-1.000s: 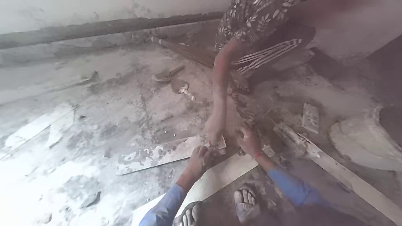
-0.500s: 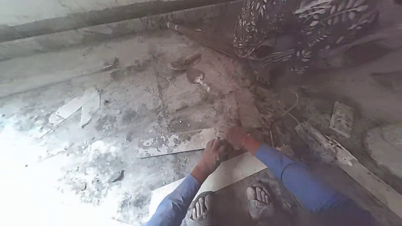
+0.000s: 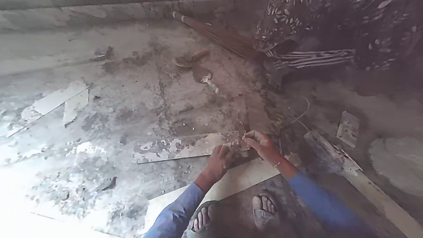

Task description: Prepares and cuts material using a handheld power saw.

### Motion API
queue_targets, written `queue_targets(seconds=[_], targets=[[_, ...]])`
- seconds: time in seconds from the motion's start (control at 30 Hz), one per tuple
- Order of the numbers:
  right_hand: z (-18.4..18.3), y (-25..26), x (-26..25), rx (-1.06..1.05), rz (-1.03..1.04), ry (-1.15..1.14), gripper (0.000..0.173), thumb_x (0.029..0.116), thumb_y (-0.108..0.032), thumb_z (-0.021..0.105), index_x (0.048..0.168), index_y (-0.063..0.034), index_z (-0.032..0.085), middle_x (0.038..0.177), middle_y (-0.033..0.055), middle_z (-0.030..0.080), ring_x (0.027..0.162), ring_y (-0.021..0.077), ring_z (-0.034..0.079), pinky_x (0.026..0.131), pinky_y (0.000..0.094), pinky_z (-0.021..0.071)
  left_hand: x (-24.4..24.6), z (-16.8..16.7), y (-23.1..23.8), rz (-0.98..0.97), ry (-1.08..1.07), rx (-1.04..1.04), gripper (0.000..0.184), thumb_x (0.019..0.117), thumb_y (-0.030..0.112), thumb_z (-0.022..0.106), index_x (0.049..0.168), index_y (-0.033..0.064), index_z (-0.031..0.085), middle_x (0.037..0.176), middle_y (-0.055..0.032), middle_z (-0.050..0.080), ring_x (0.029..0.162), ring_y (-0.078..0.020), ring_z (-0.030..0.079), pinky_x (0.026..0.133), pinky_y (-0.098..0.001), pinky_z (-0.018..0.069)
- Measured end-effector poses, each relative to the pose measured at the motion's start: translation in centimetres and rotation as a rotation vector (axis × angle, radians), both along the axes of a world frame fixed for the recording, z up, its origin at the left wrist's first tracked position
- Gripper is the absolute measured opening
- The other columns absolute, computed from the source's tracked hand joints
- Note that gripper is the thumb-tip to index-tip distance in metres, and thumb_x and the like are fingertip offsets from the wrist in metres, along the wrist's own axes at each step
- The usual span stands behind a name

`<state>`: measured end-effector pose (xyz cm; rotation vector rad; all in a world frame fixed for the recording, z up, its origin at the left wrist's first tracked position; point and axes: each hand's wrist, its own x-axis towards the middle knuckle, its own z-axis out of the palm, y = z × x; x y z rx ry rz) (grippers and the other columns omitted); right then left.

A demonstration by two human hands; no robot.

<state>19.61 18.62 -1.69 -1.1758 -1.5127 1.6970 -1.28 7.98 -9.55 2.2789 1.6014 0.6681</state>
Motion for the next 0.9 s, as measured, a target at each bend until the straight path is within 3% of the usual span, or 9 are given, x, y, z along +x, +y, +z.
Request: queue_targets(seconds=[0.1, 0.2, 0.3, 0.47, 0.53, 0.7, 0.9], targets=[[-0.6, 0.2, 1.1, 0.128, -0.051, -0.293, 0.023, 0.0977, -0.021, 0.065, 0.113, -0.0039, 0.066, 0.096, 0.0050, 0.073, 0.076, 0.0124, 0.070, 0.068, 0.0287, 0.0605, 0.0, 0.0, 0.1, -0.003, -0.002, 0.011, 0.033, 0.0996, 0.028, 0.064, 0.127, 0.0105, 0.071, 0.114, -0.0173, 0.070, 0.109, -0.0374, 0.067, 0.095, -0.0514, 0.0552], [-2.1, 0.7, 2.1, 0.436, -0.095, -0.702, 0.025, 0.0980, -0.025, 0.060, 0.110, -0.0063, 0.072, 0.098, 0.0074, 0.073, 0.086, 0.0158, 0.069, 0.079, 0.0350, 0.0582, 0.0, -0.3, -0.1, -0.004, 0.026, 0.034, 0.031, 0.1004, 0.026, 0.062, 0.125, 0.0104, 0.071, 0.112, -0.0167, 0.070, 0.106, -0.0361, 0.067, 0.094, -0.0498, 0.0559], [-2.6, 1.1, 2.3, 0.566, -0.086, -0.880, 0.028, 0.1005, -0.030, 0.056, 0.112, -0.0103, 0.073, 0.100, 0.0076, 0.074, 0.090, 0.0211, 0.071, 0.080, 0.0420, 0.0585, 0.1, -0.2, 0.0, -0.001, 0.041, 0.034, 0.029, 0.0997, 0.025, 0.063, 0.122, 0.0100, 0.072, 0.111, -0.0158, 0.070, 0.106, -0.0353, 0.067, 0.093, -0.0490, 0.0561], [-3.6, 1.2, 1.6, 0.679, -0.011, -0.895, 0.031, 0.1041, -0.028, 0.052, 0.114, -0.0090, 0.074, 0.104, 0.0079, 0.076, 0.093, 0.0215, 0.074, 0.084, 0.0403, 0.0600, 0.2, -0.3, 0.0, 0.008, 0.038, 0.030, 0.034, 0.1011, 0.031, 0.061, 0.127, 0.0113, 0.070, 0.113, -0.0152, 0.070, 0.106, -0.0352, 0.067, 0.092, -0.0494, 0.0562], [-3.5, 1.4, 1.3, 0.647, 0.026, -0.893, 0.034, 0.1062, -0.030, 0.049, 0.119, -0.0092, 0.073, 0.107, 0.0082, 0.076, 0.097, 0.0215, 0.074, 0.087, 0.0398, 0.0589, 0.1, -0.3, 0.0, 0.007, 0.040, 0.031, 0.035, 0.1014, 0.031, 0.061, 0.128, 0.0115, 0.070, 0.113, -0.0152, 0.070, 0.105, -0.0351, 0.067, 0.092, -0.0490, 0.0561], [-4.2, 1.7, 0.9, 0.668, 0.020, -0.910, 0.035, 0.1065, -0.031, 0.048, 0.119, -0.0106, 0.073, 0.104, 0.0085, 0.077, 0.092, 0.0238, 0.075, 0.082, 0.0436, 0.0601, 0.0, -0.4, 0.0, 0.005, 0.032, 0.029, 0.034, 0.1023, 0.032, 0.059, 0.129, 0.0126, 0.070, 0.111, -0.0143, 0.069, 0.104, -0.0337, 0.066, 0.092, -0.0477, 0.0559], [-4.5, 2.0, 0.8, 0.646, 0.049, -0.885, 0.035, 0.1064, -0.029, 0.048, 0.121, -0.0078, 0.073, 0.107, 0.0109, 0.076, 0.096, 0.0254, 0.074, 0.086, 0.0438, 0.0592, -0.1, -0.4, 0.1, -0.007, 0.027, 0.056, 0.036, 0.1022, 0.033, 0.060, 0.132, 0.0134, 0.068, 0.111, -0.0146, 0.069, 0.104, -0.0340, 0.066, 0.090, -0.0470, 0.0565]])
